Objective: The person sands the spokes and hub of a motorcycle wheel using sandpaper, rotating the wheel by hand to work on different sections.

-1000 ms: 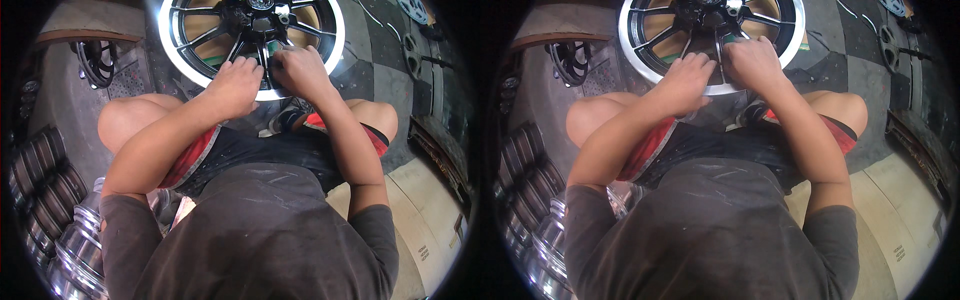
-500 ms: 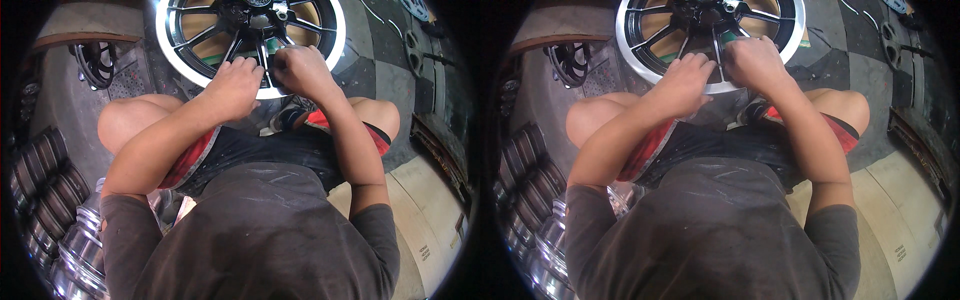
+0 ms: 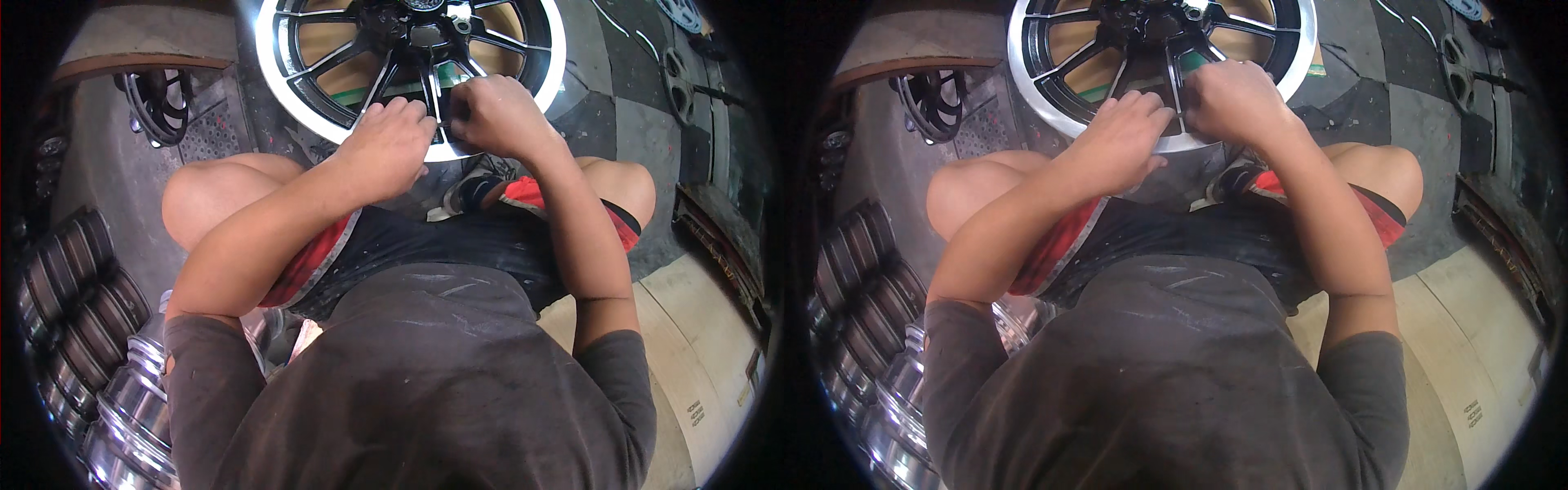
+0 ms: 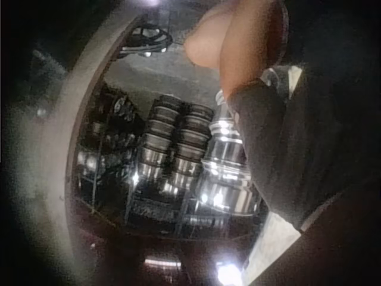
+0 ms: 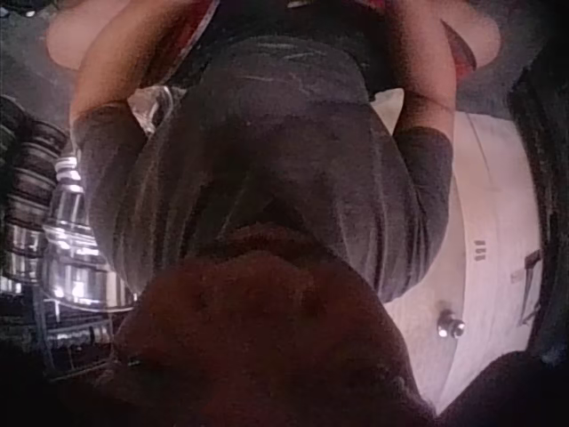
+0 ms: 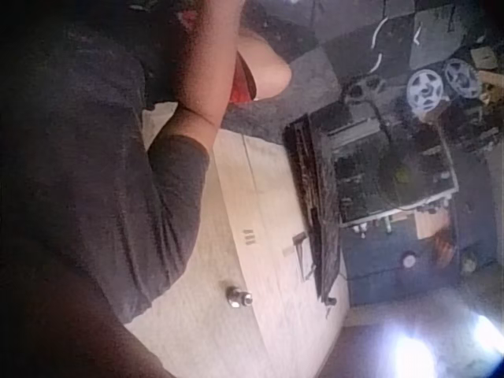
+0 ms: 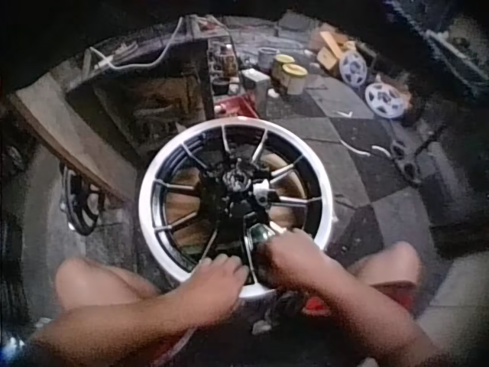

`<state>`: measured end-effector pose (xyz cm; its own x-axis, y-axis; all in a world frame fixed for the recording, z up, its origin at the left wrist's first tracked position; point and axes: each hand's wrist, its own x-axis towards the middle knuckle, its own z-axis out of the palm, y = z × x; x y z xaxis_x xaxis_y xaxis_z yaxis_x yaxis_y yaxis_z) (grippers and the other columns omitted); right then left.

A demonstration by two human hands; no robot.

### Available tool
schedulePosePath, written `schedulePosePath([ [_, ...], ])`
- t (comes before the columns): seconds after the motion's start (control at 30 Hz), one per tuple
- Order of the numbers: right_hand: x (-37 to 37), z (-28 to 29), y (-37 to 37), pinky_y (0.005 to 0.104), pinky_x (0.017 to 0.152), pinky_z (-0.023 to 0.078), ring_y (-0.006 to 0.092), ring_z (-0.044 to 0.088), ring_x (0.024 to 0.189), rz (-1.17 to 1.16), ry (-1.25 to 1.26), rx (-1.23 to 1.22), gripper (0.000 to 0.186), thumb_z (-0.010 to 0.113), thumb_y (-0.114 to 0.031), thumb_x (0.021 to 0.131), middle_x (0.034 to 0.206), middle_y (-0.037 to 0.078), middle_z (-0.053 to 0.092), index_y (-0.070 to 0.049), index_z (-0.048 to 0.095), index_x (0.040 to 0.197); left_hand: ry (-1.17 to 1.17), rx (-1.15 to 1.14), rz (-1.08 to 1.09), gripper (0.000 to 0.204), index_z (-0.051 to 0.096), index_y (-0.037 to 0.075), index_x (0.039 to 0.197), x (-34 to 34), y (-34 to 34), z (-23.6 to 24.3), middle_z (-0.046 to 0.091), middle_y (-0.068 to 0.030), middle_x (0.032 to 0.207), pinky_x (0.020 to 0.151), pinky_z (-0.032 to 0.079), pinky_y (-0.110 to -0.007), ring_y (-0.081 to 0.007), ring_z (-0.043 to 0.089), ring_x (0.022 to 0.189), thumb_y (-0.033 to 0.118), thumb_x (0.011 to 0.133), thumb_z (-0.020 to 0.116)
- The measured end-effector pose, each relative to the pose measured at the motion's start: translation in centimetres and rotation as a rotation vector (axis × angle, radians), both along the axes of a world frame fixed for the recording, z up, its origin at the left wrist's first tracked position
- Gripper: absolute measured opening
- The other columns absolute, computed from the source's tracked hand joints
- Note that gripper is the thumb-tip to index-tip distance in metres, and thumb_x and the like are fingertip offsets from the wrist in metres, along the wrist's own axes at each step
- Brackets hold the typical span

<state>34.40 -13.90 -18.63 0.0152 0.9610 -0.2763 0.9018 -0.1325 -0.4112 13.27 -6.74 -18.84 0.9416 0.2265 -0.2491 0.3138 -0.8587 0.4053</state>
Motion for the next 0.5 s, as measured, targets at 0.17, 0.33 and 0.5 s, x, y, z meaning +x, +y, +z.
schedulePosePath([
  [0.17, 0.2, 0.3, -0.2, 0.0512, 0.082, 0.060, 0.0426, 0.074, 0.083, 0.000, 0.016, -0.021, 0.020, 0.078, -0.021, 0.077, 0.084, 0.020, 0.076, -0.005, 0.079, 0.089, -0.044, -0.001, -0.013, 0.062, 0.064, 0.002, 0.133, -0.2, -0.1, 0.4, 0.062, -0.0131, 0.125, 0.096, 0.048, -0.047, -0.0337, 0.058, 0.121, 0.020, 0.079, 0.089],
  [0.33, 0.1, 1.2, -0.5, 0.0509, 0.080, 0.059, 0.0427, 0.073, 0.082, 0.006, 0.028, -0.043, 0.019, 0.078, -0.020, 0.075, 0.082, 0.021, 0.075, -0.005, 0.078, 0.087, -0.054, 0.016, -0.032, 0.058, 0.065, 0.003, 0.132, -0.4, -0.2, 0.6, 0.062, -0.0123, 0.124, 0.094, 0.047, -0.045, -0.0327, 0.059, 0.118, 0.018, 0.081, 0.087],
  [0.5, 0.2, 1.0, -1.1, 0.0502, 0.078, 0.059, 0.0421, 0.073, 0.081, 0.009, 0.064, -0.002, 0.017, 0.079, -0.018, 0.075, 0.080, 0.020, 0.074, -0.004, 0.077, 0.085, -0.082, 0.036, -0.047, 0.054, 0.066, 0.003, 0.131, -0.4, -0.3, 0.5, 0.063, -0.0111, 0.122, 0.093, 0.047, -0.045, -0.0321, 0.060, 0.117, 0.016, 0.082, 0.085],
])
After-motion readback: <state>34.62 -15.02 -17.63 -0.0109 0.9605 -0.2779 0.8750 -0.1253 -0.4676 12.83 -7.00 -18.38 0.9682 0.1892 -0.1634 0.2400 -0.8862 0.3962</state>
